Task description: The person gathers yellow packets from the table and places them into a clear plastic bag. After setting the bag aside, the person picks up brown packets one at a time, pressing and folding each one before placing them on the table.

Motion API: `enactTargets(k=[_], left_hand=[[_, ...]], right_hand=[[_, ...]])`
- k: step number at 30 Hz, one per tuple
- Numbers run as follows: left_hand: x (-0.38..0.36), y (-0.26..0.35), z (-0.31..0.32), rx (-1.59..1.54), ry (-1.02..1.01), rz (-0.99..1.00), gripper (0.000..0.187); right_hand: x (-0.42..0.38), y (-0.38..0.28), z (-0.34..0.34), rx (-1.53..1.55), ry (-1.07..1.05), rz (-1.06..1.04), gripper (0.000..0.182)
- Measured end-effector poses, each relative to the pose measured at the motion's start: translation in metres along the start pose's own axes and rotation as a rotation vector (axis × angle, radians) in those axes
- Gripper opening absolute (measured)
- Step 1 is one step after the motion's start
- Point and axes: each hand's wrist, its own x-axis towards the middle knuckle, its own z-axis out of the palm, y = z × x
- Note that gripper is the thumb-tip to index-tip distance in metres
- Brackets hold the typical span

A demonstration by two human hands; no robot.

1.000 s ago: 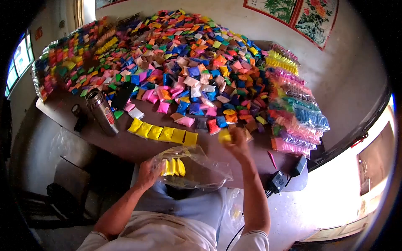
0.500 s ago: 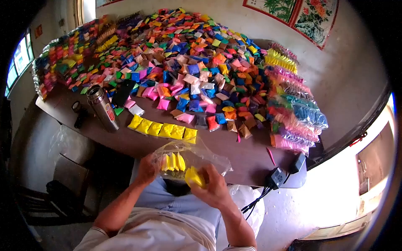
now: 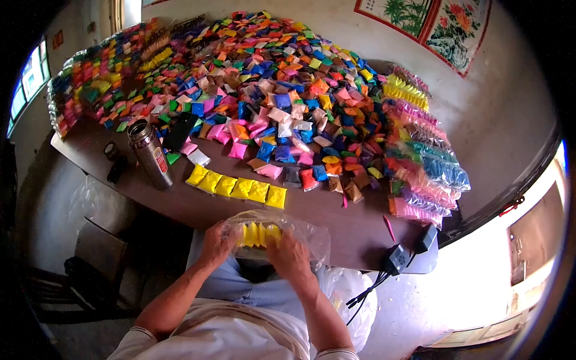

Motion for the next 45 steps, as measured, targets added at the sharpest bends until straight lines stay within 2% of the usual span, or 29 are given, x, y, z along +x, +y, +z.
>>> enactTargets(k=[2, 5, 12, 15, 19, 21, 23, 24, 26, 28, 30, 31, 34, 36, 37, 39, 40, 42, 43, 45], left_hand=[[-0.001, 0.001, -0.001, 0.002, 0.000, 0.014, 0.043], [0.000, -0.002, -0.001, 0.011, -0.014, 0.026, 0.045], [-0.001, 0.004, -0.001, 0.054, -0.003, 0.012, 0.047], [0.000, 0.002, 0.002, 0.046, 0.005, 0.019, 0.046], [0.003, -0.006, 0.000, 0.072, -0.010, 0.041, 0.044], [0.001, -0.005, -0.003, 0.113, -0.026, 0.130, 0.042], [-0.001, -0.003, 0.000, 0.075, -0.019, 0.070, 0.041], [-0.001, -0.002, 0.001, 0.035, -0.014, 0.016, 0.040], [0.000, 0.001, 0.000, 0.041, -0.015, 0.008, 0.039], [-0.001, 0.006, -0.002, 0.046, -0.010, 0.005, 0.038], [-0.001, 0.011, -0.003, 0.077, -0.010, 0.013, 0.038], [-0.001, 0.008, -0.004, 0.080, -0.008, 0.018, 0.038], [-0.002, 0.001, -0.004, 0.170, -0.023, 0.014, 0.036], [-0.002, 0.005, -0.005, 0.127, -0.029, 0.034, 0.034], [-0.003, 0.011, -0.005, 0.130, -0.027, 0.033, 0.034], [-0.003, 0.021, -0.006, 0.097, -0.014, -0.005, 0.032], [-0.001, 0.015, -0.007, 0.099, -0.012, -0.009, 0.032], [0.001, 0.002, -0.008, 0.125, -0.062, 0.071, 0.032], [0.001, -0.002, -0.009, 0.125, -0.060, 0.068, 0.032], [0.001, -0.007, -0.009, 0.241, -0.047, 0.059, 0.035]], right_hand=[[-0.002, 0.002, -0.013, 0.198, -0.074, -0.095, 0.030], [0.002, 0.011, -0.019, 0.105, -0.128, -0.147, 0.028], [0.003, 0.012, -0.010, 0.064, -0.144, -0.130, 0.029], [0.002, 0.013, -0.003, -0.024, -0.169, -0.012, 0.027], [-0.011, 0.008, -0.021, 0.045, -0.079, -0.156, 0.021], [-0.023, -0.004, -0.046, 0.084, -0.039, -0.227, 0.019], [-0.037, -0.020, -0.084, 0.097, -0.116, -0.380, 0.021], [-0.044, -0.026, -0.102, 0.097, -0.116, -0.379, 0.021], [-0.055, -0.033, -0.135, 0.550, -0.158, -0.452, 0.014], [-0.055, -0.032, -0.156, 0.647, 0.037, -0.446, 0.015], [-0.021, -0.037, -0.171, 0.403, 0.216, -0.537, 0.015], [-0.002, -0.042, -0.170, 0.402, 0.208, -0.329, 0.021], [0.074, -0.020, -0.141, 0.287, 0.140, -0.314, 0.017], [0.114, 0.000, -0.111, 0.071, -0.068, -0.351, 0.025], [0.127, 0.009, -0.095, 0.073, -0.069, -0.354, 0.025], [0.148, 0.023, -0.066, -0.032, -0.254, -0.447, 0.033], [0.154, 0.031, -0.054, -0.029, -0.258, -0.448, 0.033], [0.159, 0.034, -0.040, -0.080, -0.256, -0.593, 0.041], [0.158, 0.028, -0.044, -0.054, -0.359, -0.509, 0.044], [0.161, 0.029, -0.035, -0.059, -0.379, -0.519, 0.046]])
